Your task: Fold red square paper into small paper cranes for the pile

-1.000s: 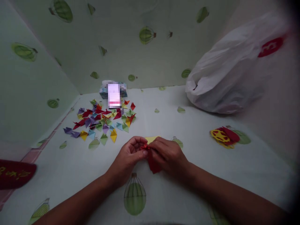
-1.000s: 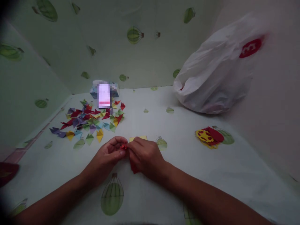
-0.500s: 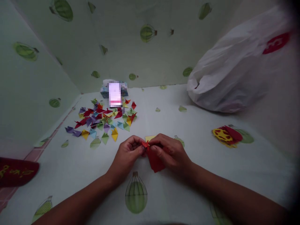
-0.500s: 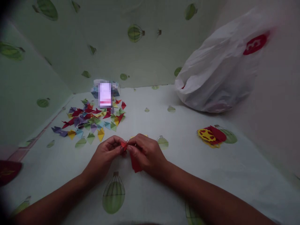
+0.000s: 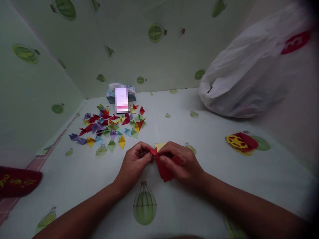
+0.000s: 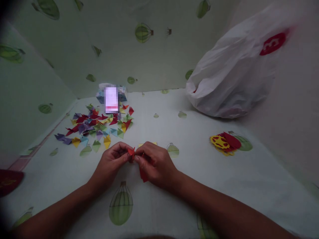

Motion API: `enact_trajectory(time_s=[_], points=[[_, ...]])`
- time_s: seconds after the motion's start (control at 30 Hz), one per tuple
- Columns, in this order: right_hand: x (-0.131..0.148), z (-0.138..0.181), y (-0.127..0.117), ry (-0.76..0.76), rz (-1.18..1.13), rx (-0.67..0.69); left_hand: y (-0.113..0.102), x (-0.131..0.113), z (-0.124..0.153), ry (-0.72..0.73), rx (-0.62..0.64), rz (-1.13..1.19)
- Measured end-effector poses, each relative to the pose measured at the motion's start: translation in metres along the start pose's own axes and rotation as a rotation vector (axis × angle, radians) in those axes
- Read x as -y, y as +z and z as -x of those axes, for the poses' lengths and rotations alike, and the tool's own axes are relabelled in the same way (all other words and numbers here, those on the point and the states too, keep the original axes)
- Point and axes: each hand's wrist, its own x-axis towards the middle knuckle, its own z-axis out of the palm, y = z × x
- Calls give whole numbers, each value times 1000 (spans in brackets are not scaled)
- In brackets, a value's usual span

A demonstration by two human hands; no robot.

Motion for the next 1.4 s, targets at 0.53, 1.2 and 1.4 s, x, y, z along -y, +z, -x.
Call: enact_trajectory(time_s=[0.53,1.2,1.4], points=[[-6,1,4,-173,206,27,3,-7,3,-108,25,16],[-7,1,2,-151,251,35,4,-1,6,-115,53,93],[-1,-1,5,523,-423,39,5,-2,4,-28,59,73]])
